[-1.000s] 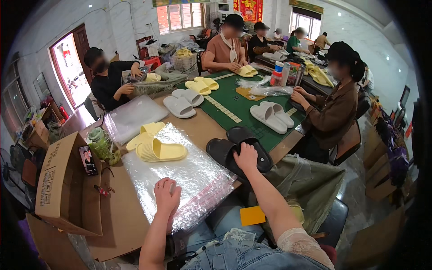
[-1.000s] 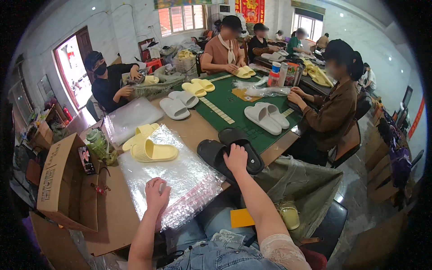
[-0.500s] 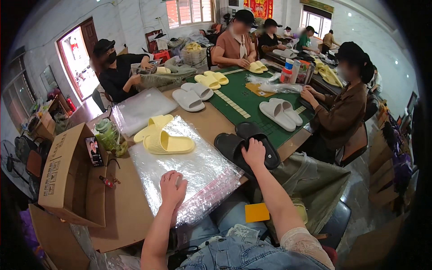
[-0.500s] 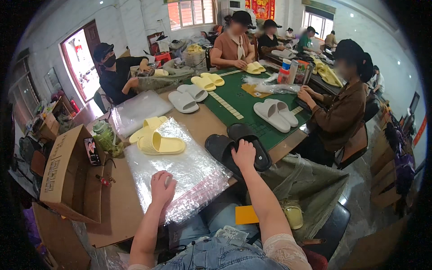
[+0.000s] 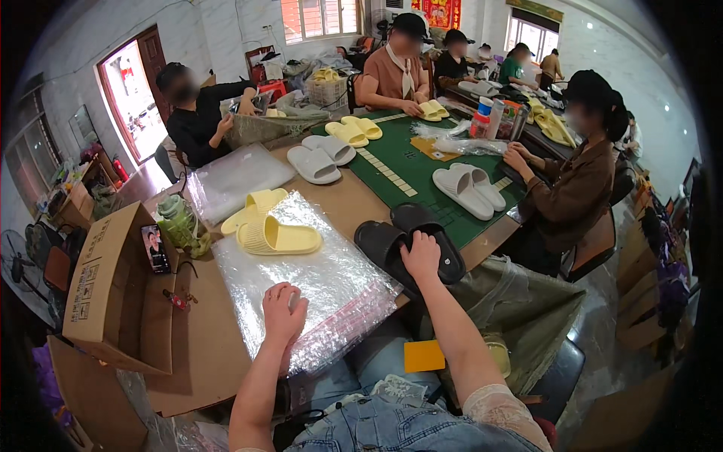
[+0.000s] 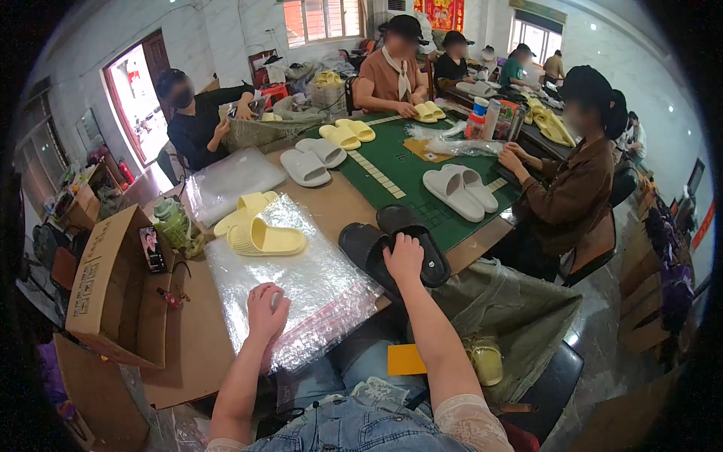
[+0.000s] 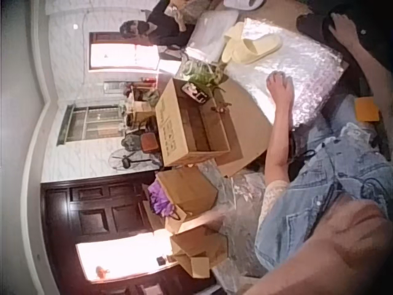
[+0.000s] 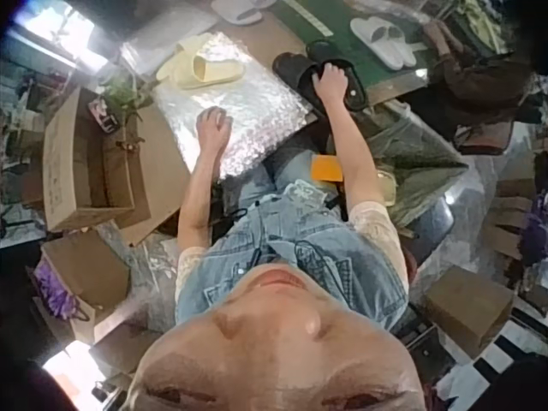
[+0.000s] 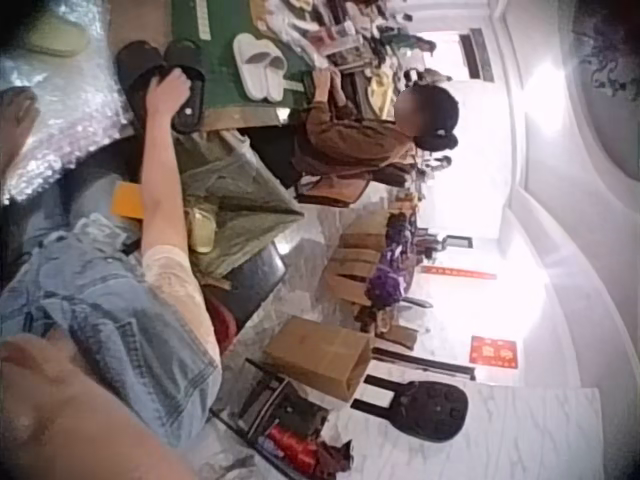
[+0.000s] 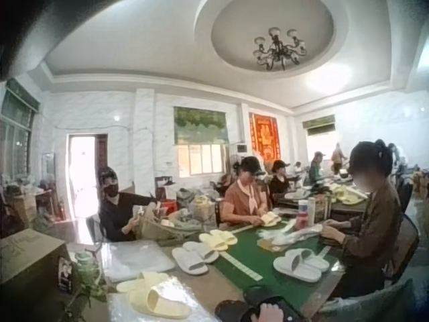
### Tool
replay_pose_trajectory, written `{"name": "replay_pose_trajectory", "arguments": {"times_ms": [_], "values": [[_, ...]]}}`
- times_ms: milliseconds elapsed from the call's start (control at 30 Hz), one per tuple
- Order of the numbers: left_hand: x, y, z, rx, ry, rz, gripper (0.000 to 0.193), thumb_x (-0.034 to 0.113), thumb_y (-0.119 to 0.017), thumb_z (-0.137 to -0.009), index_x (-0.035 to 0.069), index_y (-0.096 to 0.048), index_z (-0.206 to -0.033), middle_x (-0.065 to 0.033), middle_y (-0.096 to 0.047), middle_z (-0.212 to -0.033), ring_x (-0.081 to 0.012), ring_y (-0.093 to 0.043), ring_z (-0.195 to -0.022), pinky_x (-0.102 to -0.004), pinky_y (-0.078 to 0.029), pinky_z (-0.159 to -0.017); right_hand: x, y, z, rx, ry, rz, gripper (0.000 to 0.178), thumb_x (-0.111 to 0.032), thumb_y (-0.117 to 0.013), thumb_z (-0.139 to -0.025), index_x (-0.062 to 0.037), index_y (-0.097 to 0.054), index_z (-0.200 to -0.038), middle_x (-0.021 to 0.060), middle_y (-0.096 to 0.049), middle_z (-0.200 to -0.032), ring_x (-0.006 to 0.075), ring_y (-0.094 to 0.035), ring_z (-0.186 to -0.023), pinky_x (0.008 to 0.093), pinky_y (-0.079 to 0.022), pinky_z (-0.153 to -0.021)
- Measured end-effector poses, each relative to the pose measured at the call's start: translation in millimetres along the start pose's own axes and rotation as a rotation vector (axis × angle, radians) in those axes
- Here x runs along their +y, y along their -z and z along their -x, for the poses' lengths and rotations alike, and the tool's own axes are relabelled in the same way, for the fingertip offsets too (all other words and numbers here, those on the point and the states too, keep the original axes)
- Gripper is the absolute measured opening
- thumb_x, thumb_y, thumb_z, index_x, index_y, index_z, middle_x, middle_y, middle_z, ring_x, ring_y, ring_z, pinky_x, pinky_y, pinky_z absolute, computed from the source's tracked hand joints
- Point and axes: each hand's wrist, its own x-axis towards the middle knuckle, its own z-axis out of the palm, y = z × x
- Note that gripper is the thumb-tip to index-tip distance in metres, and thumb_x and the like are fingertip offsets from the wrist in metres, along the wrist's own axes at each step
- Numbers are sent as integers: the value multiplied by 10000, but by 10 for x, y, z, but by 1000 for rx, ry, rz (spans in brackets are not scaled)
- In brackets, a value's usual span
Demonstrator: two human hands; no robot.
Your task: The person sits at a long table in a workshop and repeatedly picks up pairs of yellow and white plastic slippers. They place each pair into a clear plastic bag and set the packaged items aside. Other workers are visible in the background performing similar tasks.
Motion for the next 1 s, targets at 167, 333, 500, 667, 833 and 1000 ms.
{"name": "replay_pose_trajectory", "arguments": {"times_ms": [167, 333, 500, 667, 833, 1000], "values": [[-14, -3, 4, 6, -5, -5, 247, 201, -730, -779, 90, -681, -995, -138, -619, -1159, -360, -529, -1151, -470, -414, -1003, -13, 19, 3, -38, -2, 8, 401, -346, -735, -824, -38, -579, -1028, 136, -616, -968, 334, -595, -949, 455, -494, -776], [-25, -16, 10, 21, -12, -7, 263, 211, -729, -768, 100, -676, -1000, -124, -602, -1132, -357, -536, -1119, -480, -426, -976, -4, 42, 7, -15, 4, 10, 414, -352, -734, -829, -38, -575, -1048, 132, -615, -973, 327, -598, -952, 447, -493, -786], [-28, 3, 3, 16, -23, 5, 276, 213, -732, -767, 102, -672, -1012, -121, -602, -1137, -357, -538, -1117, -481, -425, -985, -11, 58, -4, -51, -19, -1, 393, -334, -722, -826, -27, -586, -1029, 145, -626, -979, 346, -602, -961, 468, -505, -785], [-50, -17, 4, 5, -22, -1, 285, 213, -732, -766, 101, -671, -1021, -122, -601, -1156, -358, -533, -1128, -480, -424, -988, 8, 43, -2, -36, 6, 8, 348, -321, -711, -841, -49, -592, -1023, 137, -623, -967, 346, -601, -956, 470, -504, -780], [-62, -15, 8, 5, -20, 9, 275, 209, -726, -767, 99, -674, -1013, -123, -599, -1163, -360, -531, -1131, -481, -422, -987, -1, 37, 5, -32, 27, 9, 320, -313, -711, -849, -71, -593, -1020, 124, -617, -953, 336, -598, -944, 465, -497, -773], [-63, -6, 13, 7, -25, 14, 266, 213, -722, -771, 100, -676, -1008, -124, -599, -1156, -357, -533, -1130, -479, -423, -983, -15, 55, 12, -21, 37, 19, 309, -310, -702, -860, -73, -596, -1029, 116, -619, -961, 324, -598, -949, 457, -496, -774]]}}
